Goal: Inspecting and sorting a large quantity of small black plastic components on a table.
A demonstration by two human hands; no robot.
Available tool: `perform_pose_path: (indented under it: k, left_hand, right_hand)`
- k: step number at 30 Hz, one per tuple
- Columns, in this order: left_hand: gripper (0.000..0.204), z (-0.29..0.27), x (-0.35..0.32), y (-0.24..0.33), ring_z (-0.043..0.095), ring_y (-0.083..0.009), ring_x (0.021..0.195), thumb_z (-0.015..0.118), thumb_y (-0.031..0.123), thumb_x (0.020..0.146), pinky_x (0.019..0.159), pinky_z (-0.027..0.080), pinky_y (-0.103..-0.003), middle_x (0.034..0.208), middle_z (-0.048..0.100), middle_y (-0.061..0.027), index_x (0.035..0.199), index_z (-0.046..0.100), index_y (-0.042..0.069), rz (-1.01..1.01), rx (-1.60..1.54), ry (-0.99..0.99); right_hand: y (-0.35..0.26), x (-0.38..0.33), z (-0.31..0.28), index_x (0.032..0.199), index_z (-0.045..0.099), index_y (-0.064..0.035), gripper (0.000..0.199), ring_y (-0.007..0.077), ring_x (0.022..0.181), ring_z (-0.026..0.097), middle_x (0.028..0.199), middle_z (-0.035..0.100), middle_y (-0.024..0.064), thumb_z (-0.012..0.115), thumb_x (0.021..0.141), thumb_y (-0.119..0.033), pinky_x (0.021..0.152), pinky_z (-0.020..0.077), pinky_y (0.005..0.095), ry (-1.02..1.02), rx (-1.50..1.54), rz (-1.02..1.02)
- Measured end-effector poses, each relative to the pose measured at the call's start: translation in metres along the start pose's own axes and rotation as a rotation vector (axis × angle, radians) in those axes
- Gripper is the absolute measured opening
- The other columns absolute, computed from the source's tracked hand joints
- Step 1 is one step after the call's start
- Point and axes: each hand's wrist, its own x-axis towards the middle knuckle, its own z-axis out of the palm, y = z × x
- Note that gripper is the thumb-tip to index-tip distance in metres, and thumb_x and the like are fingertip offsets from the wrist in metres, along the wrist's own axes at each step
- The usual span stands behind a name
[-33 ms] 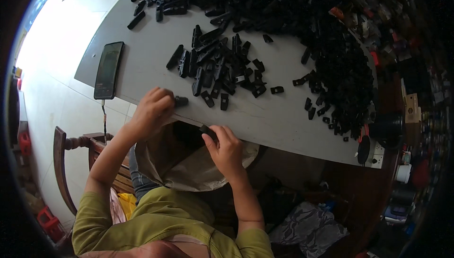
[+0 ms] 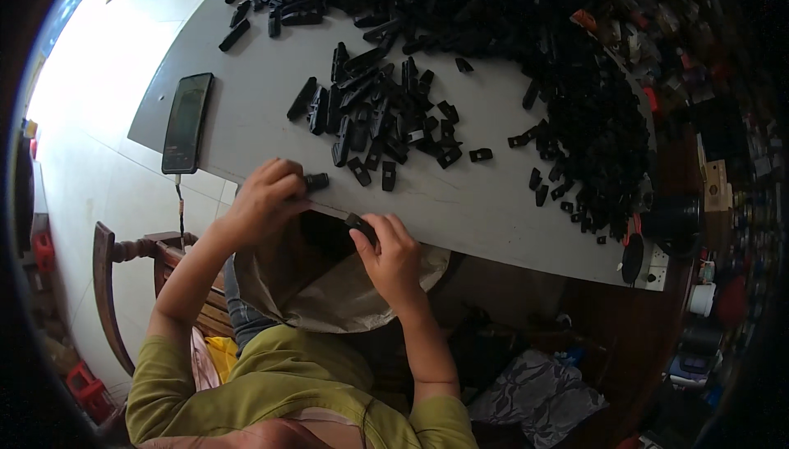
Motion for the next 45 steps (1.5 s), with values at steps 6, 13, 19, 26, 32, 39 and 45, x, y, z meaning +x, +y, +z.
perform_pose_path:
  k: [6, 13, 19, 26, 32, 39, 45]
  left_hand:
    - [0.015, 0.008, 0.007, 0.012, 0.055, -0.0321, 0.094, 0.066, 0.004, 0.077, 0.080, 0.046, -0.038, 0.098, 0.057, -0.0103, 0.090, 0.058, 0.005, 0.217, -0.261, -0.069]
    - [0.023, 0.010, 0.012, 0.000, 0.060, -0.0282, 0.091, 0.073, -0.001, 0.066, 0.079, 0.049, -0.036, 0.095, 0.062, -0.0094, 0.085, 0.060, 0.001, -0.031, -0.558, -0.116]
    - [0.022, 0.017, 0.013, -0.001, 0.060, -0.0284, 0.092, 0.074, -0.002, 0.064, 0.079, 0.050, -0.036, 0.095, 0.063, -0.0099, 0.081, 0.061, 0.001, 0.005, -0.574, -0.099]
    - [0.023, 0.004, 0.021, 0.006, 0.059, -0.0292, 0.088, 0.074, 0.009, 0.071, 0.075, 0.049, -0.037, 0.090, 0.061, -0.0118, 0.086, 0.060, 0.002, 0.096, -0.475, -0.094]
    - [0.029, 0.026, 0.060, 0.020, 0.057, -0.0297, 0.083, 0.070, 0.023, 0.076, 0.069, 0.047, -0.040, 0.089, 0.056, -0.0080, 0.095, 0.055, 0.007, -0.254, 0.093, 0.220]
    - [0.034, 0.025, 0.031, 0.013, 0.053, -0.0329, 0.092, 0.064, 0.002, 0.066, 0.075, 0.046, -0.040, 0.094, 0.054, -0.0113, 0.098, 0.053, 0.006, -0.150, 0.049, 0.188]
    - [0.024, 0.019, 0.024, 0.013, 0.053, -0.0331, 0.091, 0.062, -0.005, 0.070, 0.079, 0.046, -0.040, 0.097, 0.054, -0.0117, 0.093, 0.056, 0.003, 0.158, -0.179, 0.014]
  right_hand:
    - [0.002, 0.026, 0.013, 0.099, 0.066, -0.0018, 0.028, 0.0206, 0.060, 0.055, 0.082, 0.058, 0.0082, 0.075, 0.074, -0.007, 0.056, 0.0458, 0.0310, 0.110, 0.005, -0.175]
    - [0.007, 0.025, -0.004, 0.092, 0.068, -0.0033, 0.028, 0.0238, 0.073, 0.058, 0.079, 0.057, 0.0058, 0.078, 0.067, -0.010, 0.063, 0.0482, 0.0340, -0.079, -0.112, -0.190]
    - [0.006, 0.026, 0.016, 0.093, 0.069, -0.0040, 0.028, 0.0222, 0.073, 0.058, 0.076, 0.056, 0.0043, 0.078, 0.068, -0.012, 0.063, 0.0477, 0.0339, -0.046, -0.103, -0.235]
    - [-0.002, 0.044, 0.014, 0.112, 0.061, -0.0055, 0.037, 0.0198, 0.068, 0.059, 0.102, 0.056, 0.0065, 0.073, 0.077, -0.010, 0.059, 0.0475, 0.0318, 0.164, -0.151, -0.136]
    - [0.005, 0.044, 0.032, 0.104, 0.060, -0.0039, 0.021, 0.0326, 0.083, 0.063, 0.103, 0.058, 0.0131, 0.062, 0.084, -0.006, 0.065, 0.0504, 0.0403, 0.217, -0.350, -0.193]
    - [0.007, 0.024, 0.001, 0.126, 0.053, -0.0044, 0.032, 0.0058, 0.067, 0.055, 0.100, 0.058, 0.0072, 0.052, 0.094, -0.005, 0.051, 0.0418, 0.0185, 0.270, 0.979, 0.429]
    - [0.015, 0.029, 0.009, 0.110, 0.064, 0.0007, 0.026, 0.0075, 0.063, 0.052, 0.076, 0.056, 0.0015, 0.066, 0.086, -0.007, 0.054, 0.0425, 0.0222, 0.104, 0.239, 0.018]
